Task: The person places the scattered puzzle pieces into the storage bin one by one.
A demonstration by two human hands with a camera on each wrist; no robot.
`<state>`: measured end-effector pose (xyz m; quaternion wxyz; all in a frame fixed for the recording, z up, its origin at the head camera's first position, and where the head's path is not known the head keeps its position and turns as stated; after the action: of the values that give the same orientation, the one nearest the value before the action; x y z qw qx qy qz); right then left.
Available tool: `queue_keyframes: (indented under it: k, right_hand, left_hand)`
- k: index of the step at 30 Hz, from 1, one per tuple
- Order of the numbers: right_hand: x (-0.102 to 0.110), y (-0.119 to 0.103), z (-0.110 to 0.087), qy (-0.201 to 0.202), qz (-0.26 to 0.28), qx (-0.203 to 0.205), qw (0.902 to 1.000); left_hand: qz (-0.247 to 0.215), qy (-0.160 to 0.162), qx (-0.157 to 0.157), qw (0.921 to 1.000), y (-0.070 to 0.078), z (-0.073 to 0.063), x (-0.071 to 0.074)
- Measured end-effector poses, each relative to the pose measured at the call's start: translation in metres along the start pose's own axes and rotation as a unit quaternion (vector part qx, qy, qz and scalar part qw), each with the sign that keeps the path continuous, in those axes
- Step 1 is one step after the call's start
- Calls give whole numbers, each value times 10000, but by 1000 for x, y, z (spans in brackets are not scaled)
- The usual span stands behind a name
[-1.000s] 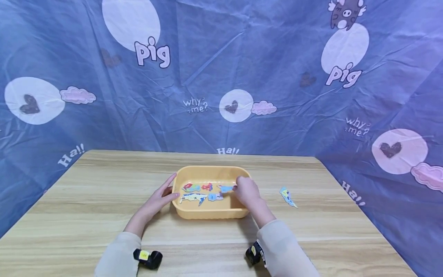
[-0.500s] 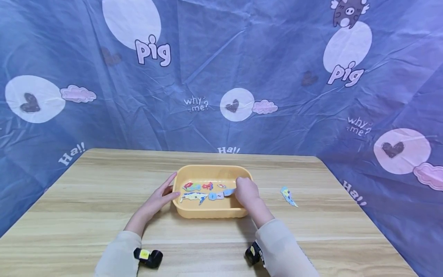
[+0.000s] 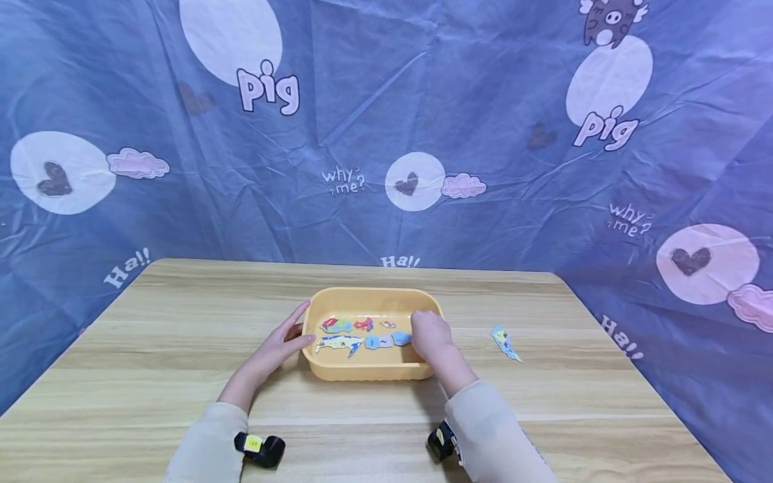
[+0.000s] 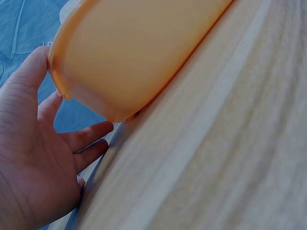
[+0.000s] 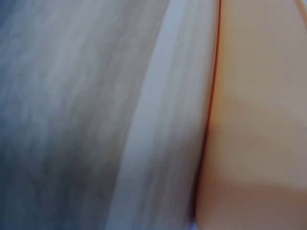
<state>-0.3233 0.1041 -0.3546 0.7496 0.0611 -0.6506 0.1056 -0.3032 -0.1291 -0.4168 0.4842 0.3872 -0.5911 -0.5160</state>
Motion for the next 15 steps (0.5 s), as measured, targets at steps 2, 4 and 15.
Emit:
queue_keyframes:
  k: [2, 4, 15]
  right_hand:
    - [1, 0, -1, -8, -6, 10, 10000]
    - [1, 0, -1, -42, 19, 6, 10000]
    - [28, -2, -2, 228, 520, 278, 9980]
  left_hand:
    - [22, 12, 6, 10000, 0, 0, 0]
    - [45, 29, 14, 10000, 0, 1, 0]
    - [7, 8, -2, 10000, 0, 1, 0]
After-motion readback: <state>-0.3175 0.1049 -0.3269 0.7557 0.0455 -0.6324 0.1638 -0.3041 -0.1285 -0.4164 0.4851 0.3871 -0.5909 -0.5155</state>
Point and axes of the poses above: each hand's wrist, its own z-axis towards the middle knuckle, its own x-axis out of the back of the hand, y = z × x, the point moved 9 cm from there along z, towards the middle knuckle
